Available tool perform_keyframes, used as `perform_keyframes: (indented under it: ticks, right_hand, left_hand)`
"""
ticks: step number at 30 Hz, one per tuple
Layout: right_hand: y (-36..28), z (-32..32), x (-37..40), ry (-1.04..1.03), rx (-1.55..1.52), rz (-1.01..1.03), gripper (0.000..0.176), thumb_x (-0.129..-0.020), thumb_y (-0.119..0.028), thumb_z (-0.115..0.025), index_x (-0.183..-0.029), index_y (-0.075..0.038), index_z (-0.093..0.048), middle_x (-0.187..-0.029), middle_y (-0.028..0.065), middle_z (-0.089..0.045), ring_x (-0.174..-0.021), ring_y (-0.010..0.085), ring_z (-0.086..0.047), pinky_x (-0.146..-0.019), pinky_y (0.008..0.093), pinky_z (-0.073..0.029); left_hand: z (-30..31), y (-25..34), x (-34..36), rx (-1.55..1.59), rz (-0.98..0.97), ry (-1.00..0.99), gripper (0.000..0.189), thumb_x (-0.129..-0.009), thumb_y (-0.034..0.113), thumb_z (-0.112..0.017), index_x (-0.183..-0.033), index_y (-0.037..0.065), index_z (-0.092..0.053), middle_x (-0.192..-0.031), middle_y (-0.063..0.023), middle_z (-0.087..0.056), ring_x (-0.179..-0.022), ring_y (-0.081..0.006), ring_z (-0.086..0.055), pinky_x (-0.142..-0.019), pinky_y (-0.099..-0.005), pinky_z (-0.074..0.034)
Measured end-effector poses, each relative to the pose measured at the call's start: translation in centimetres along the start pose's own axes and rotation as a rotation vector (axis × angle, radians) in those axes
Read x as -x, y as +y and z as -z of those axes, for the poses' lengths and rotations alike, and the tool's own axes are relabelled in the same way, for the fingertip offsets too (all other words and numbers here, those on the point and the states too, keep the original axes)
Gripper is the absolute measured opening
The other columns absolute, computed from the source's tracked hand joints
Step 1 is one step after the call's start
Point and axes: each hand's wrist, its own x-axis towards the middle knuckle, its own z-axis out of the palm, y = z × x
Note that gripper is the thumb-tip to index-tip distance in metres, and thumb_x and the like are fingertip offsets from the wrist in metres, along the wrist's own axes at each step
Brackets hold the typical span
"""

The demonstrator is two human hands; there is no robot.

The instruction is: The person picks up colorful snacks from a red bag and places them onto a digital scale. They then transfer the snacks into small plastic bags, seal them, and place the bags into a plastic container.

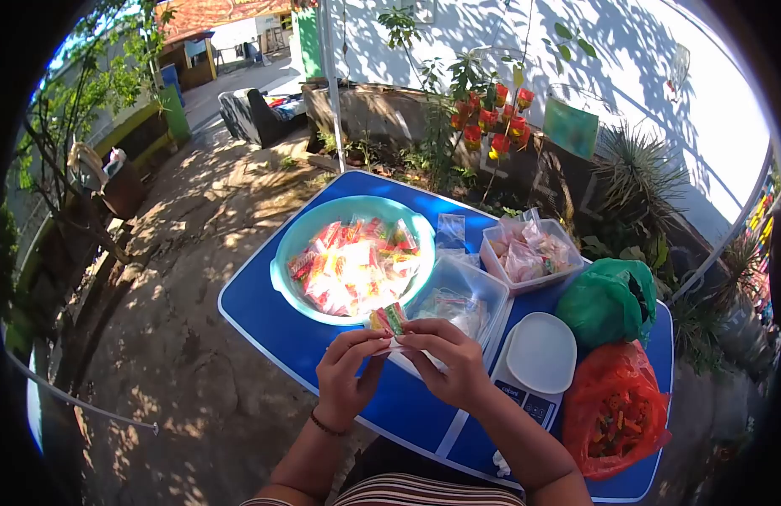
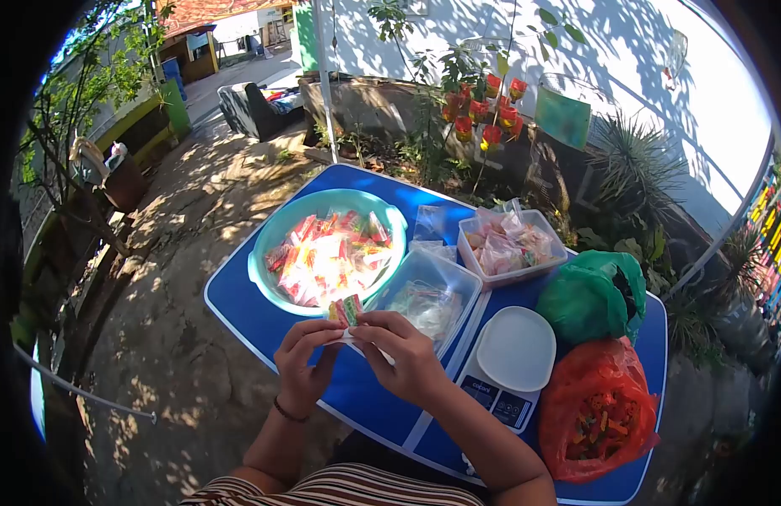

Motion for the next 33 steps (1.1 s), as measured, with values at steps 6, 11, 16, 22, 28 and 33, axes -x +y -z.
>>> perform_keyframes:
  ticks: [6,11,16,22,28,33]
  right_hand:
    - [3.5,-6.0,-5.2,-0.12,-0.009,-0.015,0.026,-0.093,-0.01,-0.071,-0.117,-0.001,-0.071,-0.119,0.0233,-0.068,-0.111,0.0415,-0.068,-0.094,0.0447,-0.056]
    - [5.1,-7.5,-5.3,-0.365,0.242,-0.123,0.04,-0.093,-0.016,-0.065,-0.126,0.005,-0.064,-0.129,0.0268,-0.062,-0.13,0.0431,-0.055,-0.114,0.0511,-0.039]
    - [3.0,-4.2,-2.2,-0.316,0.414,-0.081,0.043,-0.088,-0.015,-0.072,-0.13,-0.005,-0.065,-0.135,0.0192,-0.061,-0.129,0.0375,-0.055,-0.112,0.05,-0.041]
    - [0.2,2.8,4.7,-0.111,0.632,-0.218,0.044,-0.087,-0.018,-0.075,-0.13,-0.011,-0.067,-0.132,0.013,-0.064,-0.124,0.0319,-0.059,-0.109,0.0488,-0.042]
    - [-2.8,10.5,14.3,0.134,0.895,-0.434,0.046,-0.082,-0.025,-0.08,-0.125,-0.011,-0.071,-0.125,0.0104,-0.067,-0.118,0.03,-0.061,-0.101,0.0462,-0.044]
    - [-6.4,15.6,20.8,0.298,1.03,-0.617,0.047,-0.081,-0.025,-0.081,-0.124,-0.009,-0.071,-0.123,0.011,-0.068,-0.115,0.0315,-0.062,-0.101,0.0458,-0.045]
  left_hand:
    - [2.5,-6.5,-1.1,-0.322,0.027,-0.046,0.031,-0.09,0.015,-0.076,-0.12,0.007,-0.071,-0.126,-0.0147,-0.07,-0.116,-0.0319,-0.067,-0.099,-0.0428,-0.053]
    - [2.6,-8.2,0.0,-0.525,0.128,-0.243,0.046,-0.096,0.035,-0.069,-0.133,0.008,-0.066,-0.144,-0.0179,-0.06,-0.139,-0.0381,-0.051,-0.118,-0.055,-0.034]
    - [1.1,-4.9,0.5,-0.443,0.091,-0.287,0.044,-0.094,0.027,-0.071,-0.135,0.011,-0.066,-0.146,-0.0149,-0.059,-0.141,-0.0354,-0.05,-0.119,-0.0543,-0.032]
    - [-3.9,0.0,1.7,-0.286,-0.03,-0.45,0.045,-0.092,0.024,-0.074,-0.135,0.013,-0.067,-0.144,-0.0111,-0.061,-0.143,-0.032,-0.048,-0.122,-0.0542,-0.029]
    - [-10.6,6.4,2.7,-0.024,-0.221,-0.644,0.047,-0.087,0.027,-0.08,-0.13,0.012,-0.069,-0.141,-0.0091,-0.063,-0.142,-0.032,-0.05,-0.122,-0.0559,-0.028]
    - [-16.7,12.1,3.5,0.153,-0.389,-0.789,0.048,-0.085,0.029,-0.082,-0.129,0.015,-0.07,-0.139,-0.0058,-0.064,-0.141,-0.0287,-0.051,-0.123,-0.0566,-0.027]
